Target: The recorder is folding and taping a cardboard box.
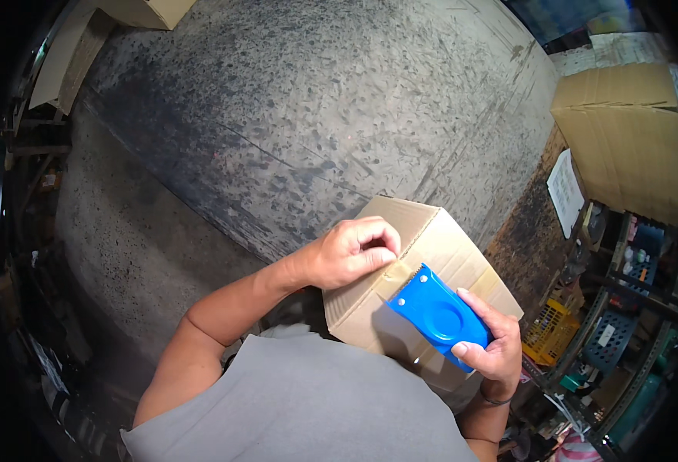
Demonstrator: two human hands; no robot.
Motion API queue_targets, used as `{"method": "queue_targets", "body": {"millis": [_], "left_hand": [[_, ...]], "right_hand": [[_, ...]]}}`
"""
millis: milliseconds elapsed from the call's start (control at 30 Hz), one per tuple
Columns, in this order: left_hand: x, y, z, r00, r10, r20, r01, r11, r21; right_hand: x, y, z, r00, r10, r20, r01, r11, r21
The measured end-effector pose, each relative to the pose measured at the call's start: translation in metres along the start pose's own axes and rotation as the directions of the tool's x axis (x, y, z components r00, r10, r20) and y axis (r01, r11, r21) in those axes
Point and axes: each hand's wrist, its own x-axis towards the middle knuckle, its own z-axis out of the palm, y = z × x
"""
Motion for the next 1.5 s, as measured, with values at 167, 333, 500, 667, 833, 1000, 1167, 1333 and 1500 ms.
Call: {"method": "queue_targets", "body": {"millis": [167, 333, 500, 667, 833, 1000, 1167, 1333, 1500], "left_hand": [[0.004, -0.057, -0.007, 0.947, -0.315, -0.058, 0.316, 0.948, 0.024], [-0.006, -0.018, -0.001, 1.0, -0.004, -0.022, 0.004, 1.0, -0.022], [-0.01, -0.02, -0.002, 0.985, -0.174, -0.019, 0.173, 0.985, -0.026], [-0.001, -0.041, -0.006, 0.944, -0.324, -0.054, 0.324, 0.946, -0.005], [0.001, -0.007, -0.001, 0.996, -0.089, 0.001, 0.089, 0.995, -0.034], [-0.01, -0.042, -0.008, 0.952, -0.306, 0.006, 0.306, 0.952, 0.026], [-0.038, -0.021, -0.008, 0.948, -0.315, 0.047, 0.316, 0.948, -0.025], [-0.049, 0.003, -0.004, 0.987, -0.142, 0.072, 0.145, 0.988, -0.049], [-0.044, -0.041, -0.013, 0.888, -0.459, 0.015, 0.459, 0.888, -0.014]], "right_hand": [[-0.001, -0.006, 0.004, 1.0, 0.018, -0.006, -0.018, 1.0, -0.003], [-0.003, -0.005, 0.003, 1.0, 0.009, -0.021, -0.009, 1.0, 0.003], [0.003, 0.0, 0.001, 1.0, -0.002, -0.026, 0.001, 1.0, -0.018], [-0.001, -0.004, 0.003, 1.0, 0.011, -0.009, -0.011, 1.0, 0.021], [-0.003, -0.001, 0.003, 1.0, 0.008, -0.026, -0.007, 1.0, 0.012], [0.003, -0.001, 0.003, 1.0, 0.009, -0.03, -0.009, 1.0, 0.018], [-0.005, 0.001, 0.002, 0.999, 0.022, -0.027, -0.022, 1.0, 0.019], [-0.006, 0.004, 0.001, 0.999, 0.026, -0.026, -0.025, 1.0, 0.018], [-0.002, 0.001, 0.001, 1.0, 0.008, -0.005, -0.008, 1.0, 0.025]]}}
